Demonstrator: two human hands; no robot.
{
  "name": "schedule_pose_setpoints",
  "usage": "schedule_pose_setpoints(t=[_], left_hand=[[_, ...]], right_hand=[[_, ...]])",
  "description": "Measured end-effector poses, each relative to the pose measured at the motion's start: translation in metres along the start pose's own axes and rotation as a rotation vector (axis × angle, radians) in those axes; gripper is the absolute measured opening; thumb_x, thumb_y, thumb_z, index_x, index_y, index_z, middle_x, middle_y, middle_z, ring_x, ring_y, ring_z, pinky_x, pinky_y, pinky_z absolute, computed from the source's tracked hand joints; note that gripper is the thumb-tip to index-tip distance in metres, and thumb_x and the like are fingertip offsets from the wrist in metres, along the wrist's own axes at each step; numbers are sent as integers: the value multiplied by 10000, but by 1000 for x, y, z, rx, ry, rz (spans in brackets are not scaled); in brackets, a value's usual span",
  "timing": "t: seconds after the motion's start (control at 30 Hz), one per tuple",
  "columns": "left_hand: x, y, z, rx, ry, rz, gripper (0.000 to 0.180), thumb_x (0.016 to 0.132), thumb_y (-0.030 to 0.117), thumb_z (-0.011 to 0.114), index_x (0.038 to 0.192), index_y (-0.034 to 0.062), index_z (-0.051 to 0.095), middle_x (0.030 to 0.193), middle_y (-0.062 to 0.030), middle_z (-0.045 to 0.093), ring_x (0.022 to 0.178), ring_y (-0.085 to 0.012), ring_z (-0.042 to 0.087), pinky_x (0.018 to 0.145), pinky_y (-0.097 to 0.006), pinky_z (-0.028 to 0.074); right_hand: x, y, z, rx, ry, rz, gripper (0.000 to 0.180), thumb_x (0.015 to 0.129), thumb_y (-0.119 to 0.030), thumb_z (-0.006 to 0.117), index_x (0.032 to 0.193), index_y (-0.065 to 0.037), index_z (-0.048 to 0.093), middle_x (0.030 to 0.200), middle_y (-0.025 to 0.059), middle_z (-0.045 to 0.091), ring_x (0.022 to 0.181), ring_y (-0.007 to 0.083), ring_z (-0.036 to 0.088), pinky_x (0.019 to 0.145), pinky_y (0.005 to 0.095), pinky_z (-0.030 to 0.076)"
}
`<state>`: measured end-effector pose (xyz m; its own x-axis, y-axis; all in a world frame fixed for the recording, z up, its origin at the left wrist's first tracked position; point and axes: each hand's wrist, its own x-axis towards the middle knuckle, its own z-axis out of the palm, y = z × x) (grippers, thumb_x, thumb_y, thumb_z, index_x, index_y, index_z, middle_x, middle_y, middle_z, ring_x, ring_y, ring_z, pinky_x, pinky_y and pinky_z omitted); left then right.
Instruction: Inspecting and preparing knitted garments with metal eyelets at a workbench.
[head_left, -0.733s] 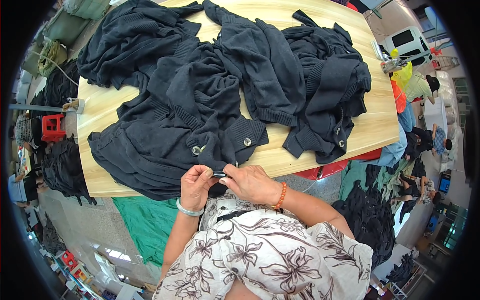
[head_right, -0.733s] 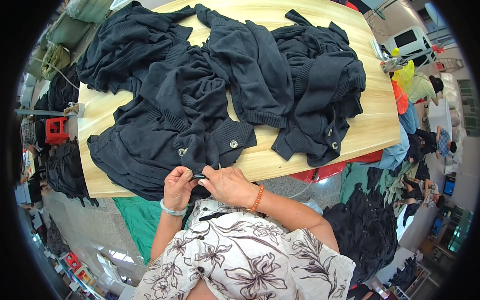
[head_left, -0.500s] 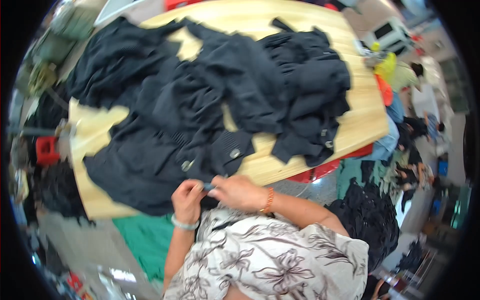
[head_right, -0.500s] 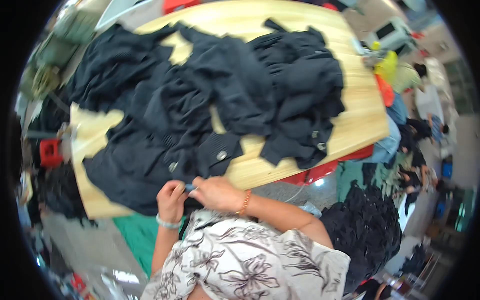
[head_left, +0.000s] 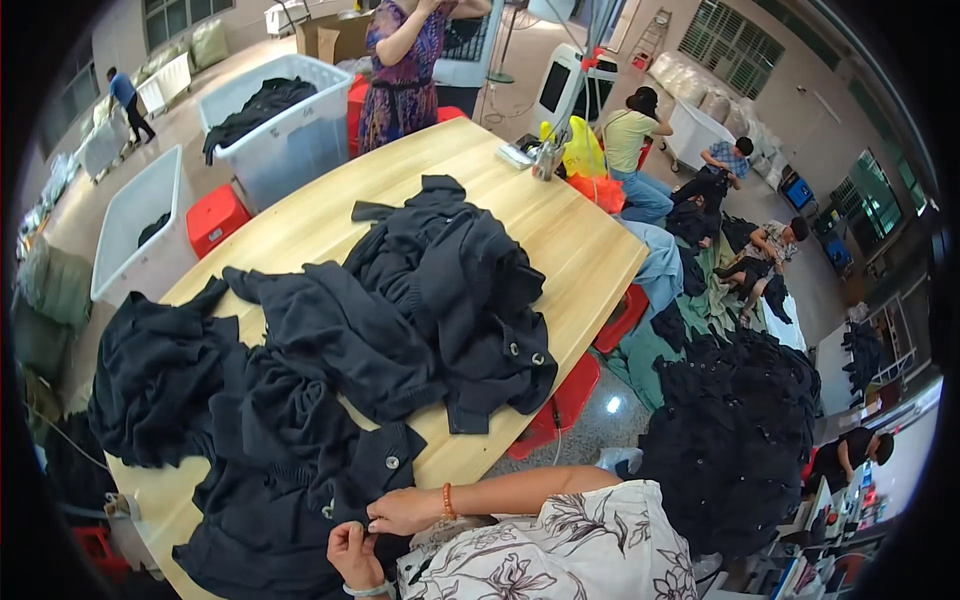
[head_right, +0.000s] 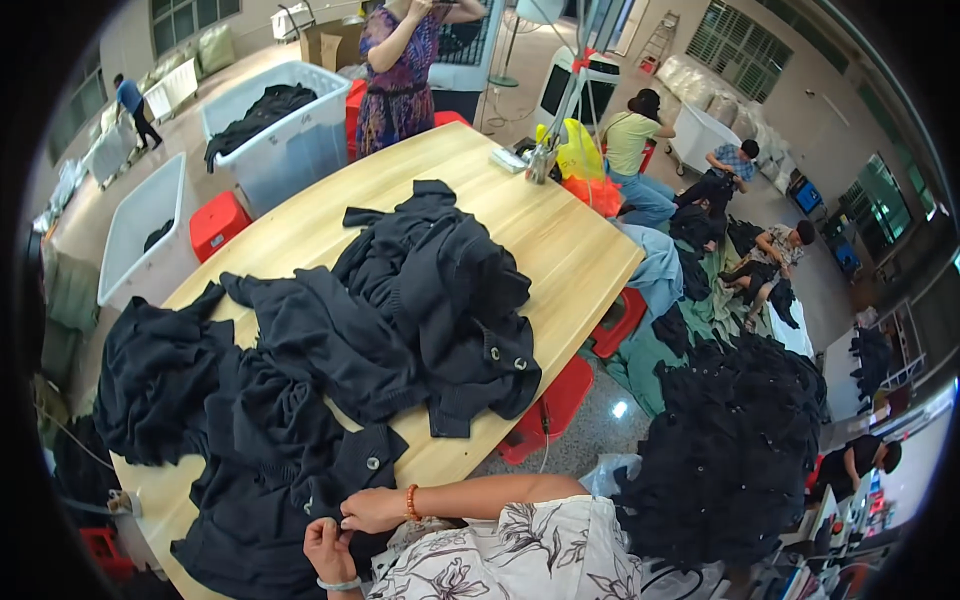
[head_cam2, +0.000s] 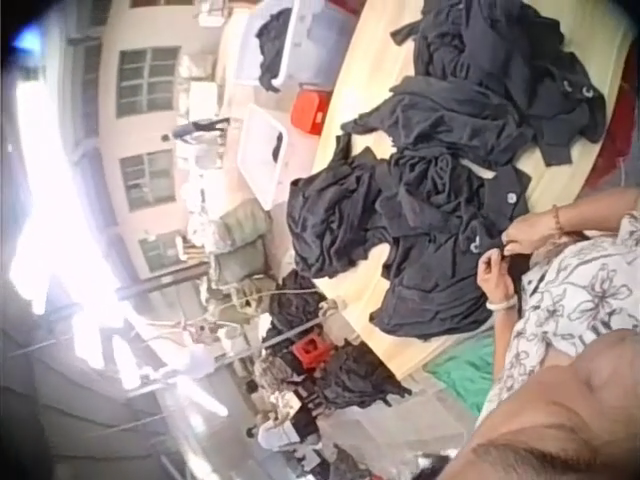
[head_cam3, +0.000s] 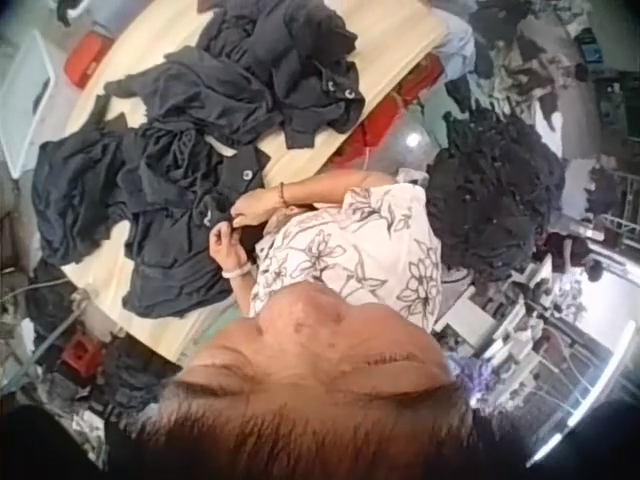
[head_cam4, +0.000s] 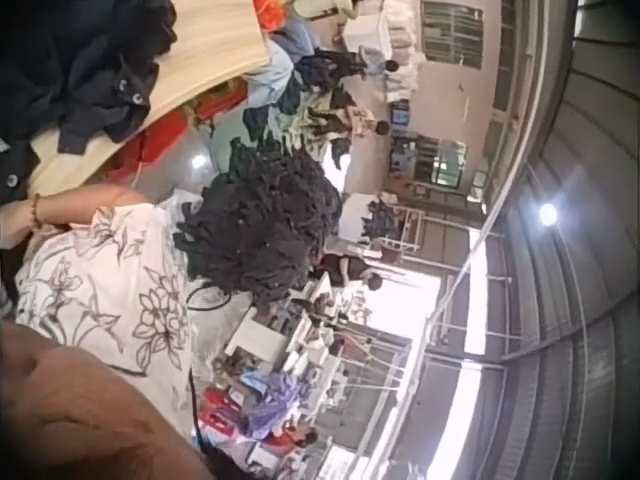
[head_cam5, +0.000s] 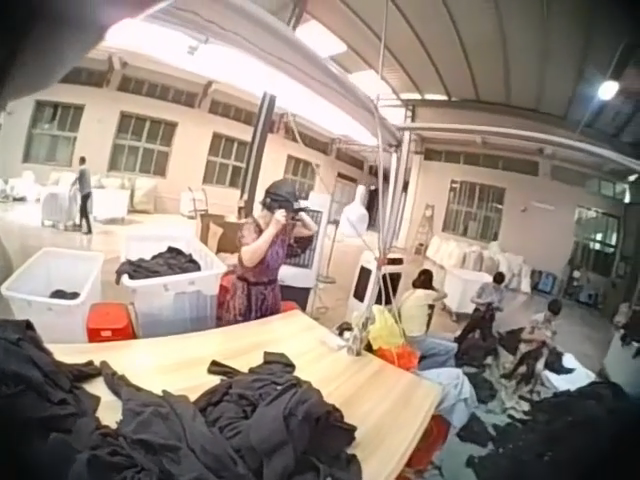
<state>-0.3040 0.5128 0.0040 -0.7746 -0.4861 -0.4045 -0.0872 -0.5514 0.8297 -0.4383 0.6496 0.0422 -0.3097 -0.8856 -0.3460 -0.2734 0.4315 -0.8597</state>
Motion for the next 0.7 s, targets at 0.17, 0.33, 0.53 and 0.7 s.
schedule_pose_setpoints(t=[0.17,0.33,0.53,0.7], left_hand=[[8,-6,-7,94,-50,-1,128,923,85,641,1021,7,615,950,-63,635,836,-162,611,754,-313,541],[8,-5,-9,-91,-37,-155,119,914,39,643,1018,-14,623,930,-72,651,817,-166,606,704,-288,514],[21,-4,-11,-270,52,-241,243,977,158,556,1151,-7,596,1038,-95,612,892,-227,562,796,-394,489],[25,-8,-36,-226,88,-104,380,938,131,601,1275,-36,543,1087,-104,617,942,-209,555,872,-382,474]], right_hand=[[-1,6,7,-73,40,-12,317,935,-325,521,956,-12,564,864,224,643,874,419,626,719,507,468],[-6,20,18,-145,163,-122,280,957,-289,486,944,-13,528,835,211,626,857,408,610,710,499,446],[-28,26,-11,-58,241,-107,366,889,-370,602,1076,-64,527,868,188,657,865,388,637,740,476,480],[-69,91,-135,-55,1138,148,395,898,-256,568,1249,-96,483,1064,232,639,986,414,623,819,478,507]])
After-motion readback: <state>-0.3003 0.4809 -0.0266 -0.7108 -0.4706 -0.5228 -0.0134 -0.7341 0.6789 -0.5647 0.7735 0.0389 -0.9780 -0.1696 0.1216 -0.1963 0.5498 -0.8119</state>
